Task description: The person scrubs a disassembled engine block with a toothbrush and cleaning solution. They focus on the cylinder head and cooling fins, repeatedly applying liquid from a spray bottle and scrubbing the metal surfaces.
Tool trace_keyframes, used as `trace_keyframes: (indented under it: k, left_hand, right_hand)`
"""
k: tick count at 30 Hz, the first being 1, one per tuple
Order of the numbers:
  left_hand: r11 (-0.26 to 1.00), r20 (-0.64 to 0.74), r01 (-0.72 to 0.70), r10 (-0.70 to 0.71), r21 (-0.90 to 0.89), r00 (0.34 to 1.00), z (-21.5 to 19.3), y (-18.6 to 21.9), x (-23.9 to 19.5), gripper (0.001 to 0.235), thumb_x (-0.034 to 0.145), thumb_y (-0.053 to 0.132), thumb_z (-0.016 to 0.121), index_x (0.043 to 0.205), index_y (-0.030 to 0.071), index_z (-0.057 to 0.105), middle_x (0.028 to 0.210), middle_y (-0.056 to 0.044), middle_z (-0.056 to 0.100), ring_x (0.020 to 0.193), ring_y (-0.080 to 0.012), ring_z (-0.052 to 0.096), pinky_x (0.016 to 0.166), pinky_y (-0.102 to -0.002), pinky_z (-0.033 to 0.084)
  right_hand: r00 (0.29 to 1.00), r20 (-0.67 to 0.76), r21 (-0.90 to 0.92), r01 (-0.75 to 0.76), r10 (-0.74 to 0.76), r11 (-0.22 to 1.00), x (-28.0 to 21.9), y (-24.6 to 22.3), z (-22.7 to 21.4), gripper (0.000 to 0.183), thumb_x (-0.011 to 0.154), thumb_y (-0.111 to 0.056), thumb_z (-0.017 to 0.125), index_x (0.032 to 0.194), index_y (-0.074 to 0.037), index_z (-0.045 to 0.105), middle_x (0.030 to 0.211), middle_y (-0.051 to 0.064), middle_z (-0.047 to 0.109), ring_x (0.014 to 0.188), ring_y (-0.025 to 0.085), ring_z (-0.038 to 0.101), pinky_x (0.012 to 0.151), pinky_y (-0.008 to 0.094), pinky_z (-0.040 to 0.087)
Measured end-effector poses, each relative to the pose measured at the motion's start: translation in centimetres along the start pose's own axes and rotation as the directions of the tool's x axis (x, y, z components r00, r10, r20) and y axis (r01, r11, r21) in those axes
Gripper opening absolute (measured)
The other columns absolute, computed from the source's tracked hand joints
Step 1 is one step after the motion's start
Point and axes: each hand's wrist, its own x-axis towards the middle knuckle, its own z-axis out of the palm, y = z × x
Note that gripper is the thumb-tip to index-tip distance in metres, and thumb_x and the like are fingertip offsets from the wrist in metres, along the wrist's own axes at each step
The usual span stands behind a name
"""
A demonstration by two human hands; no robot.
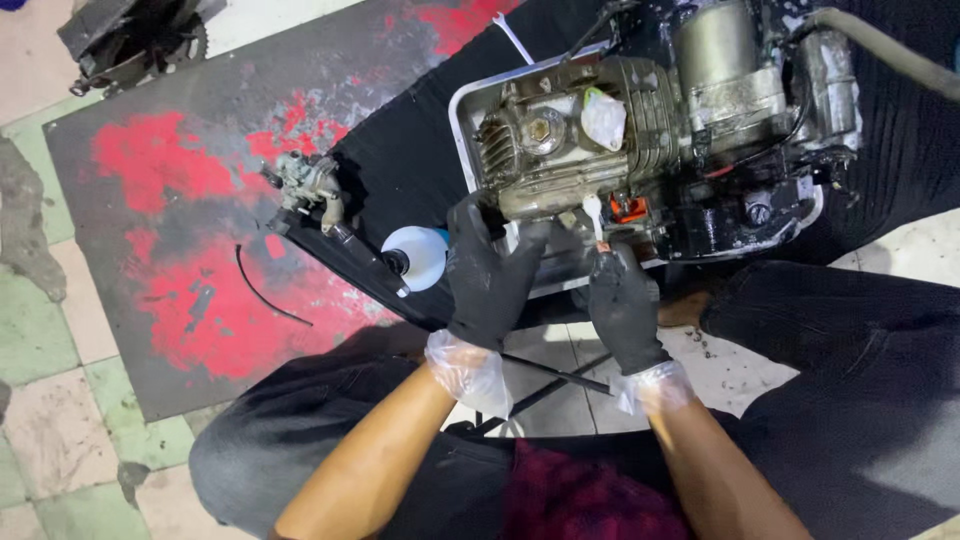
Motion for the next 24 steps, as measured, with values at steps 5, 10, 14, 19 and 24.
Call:
trace_keyframes:
  k: [5,10,14,19,24]
  left_hand:
    - [1.0,0.016,0.006,-0.006,-0.005,1.0,-0.1,-0.3,-0.5,0.051,0.091,0.028,0.08,0.129,0.002,0.059,0.117,-0.014,0.064,0.107,-0.0269,0.066,0.093,-0.039,0.055]
    - [0.999,0.004,-0.029,0.029,-0.028,1.0,0.2,0.6,0.4,0.05,0.093,0.03,0.079,0.128,0.001,0.059,0.115,-0.015,0.062,0.104,-0.0273,0.064,0.09,-0.039,0.054]
    - [0.998,0.001,-0.039,0.039,-0.044,0.999,-0.2,0.5,0.2,0.05,0.094,0.031,0.078,0.127,0.0,0.057,0.115,-0.015,0.062,0.104,-0.0266,0.064,0.09,-0.038,0.054]
    - [1.0,-0.003,-0.026,0.026,-0.009,1.0,-0.4,-0.1,-0.7,0.049,0.094,0.027,0.08,0.128,0.001,0.057,0.115,-0.013,0.065,0.103,-0.0264,0.067,0.091,-0.038,0.054]
    - [0.998,-0.004,-0.017,0.017,-0.057,1.0,0.0,0.0,0.0,0.052,0.089,0.022,0.082,0.129,0.0,0.055,0.115,-0.013,0.062,0.1,-0.0245,0.067,0.088,-0.036,0.056]
  right_hand:
    - [0.991,0.014,-0.189,-0.129,0.134,0.974,0.0,0.1,-0.1,0.023,0.113,-0.02,0.049,0.117,-0.002,0.064,0.073,0.01,0.06,0.06,0.016,0.059,0.057,0.035,0.046]
    - [0.994,-0.035,-0.061,-0.107,0.105,0.992,0.3,-0.3,0.7,0.028,0.111,-0.023,0.049,0.121,-0.002,0.064,0.077,0.012,0.064,0.064,0.014,0.063,0.057,0.032,0.05]
    - [0.996,0.006,-0.064,-0.087,0.087,0.994,-0.5,-1.4,-0.2,0.029,0.108,-0.019,0.047,0.124,-0.001,0.064,0.075,0.009,0.067,0.058,0.013,0.063,0.053,0.03,0.048]
    - [0.978,-0.076,-0.098,-0.202,0.195,0.974,-0.6,-1.2,0.6,0.022,0.113,-0.017,0.047,0.112,0.0,0.062,0.069,0.011,0.061,0.057,0.016,0.06,0.055,0.033,0.047]
    - [0.988,-0.079,0.175,-0.116,0.131,0.978,-1.4,-2.8,4.5,0.026,0.102,-0.011,0.049,0.124,0.003,0.055,0.086,0.01,0.07,0.067,0.015,0.067,0.055,0.033,0.054]
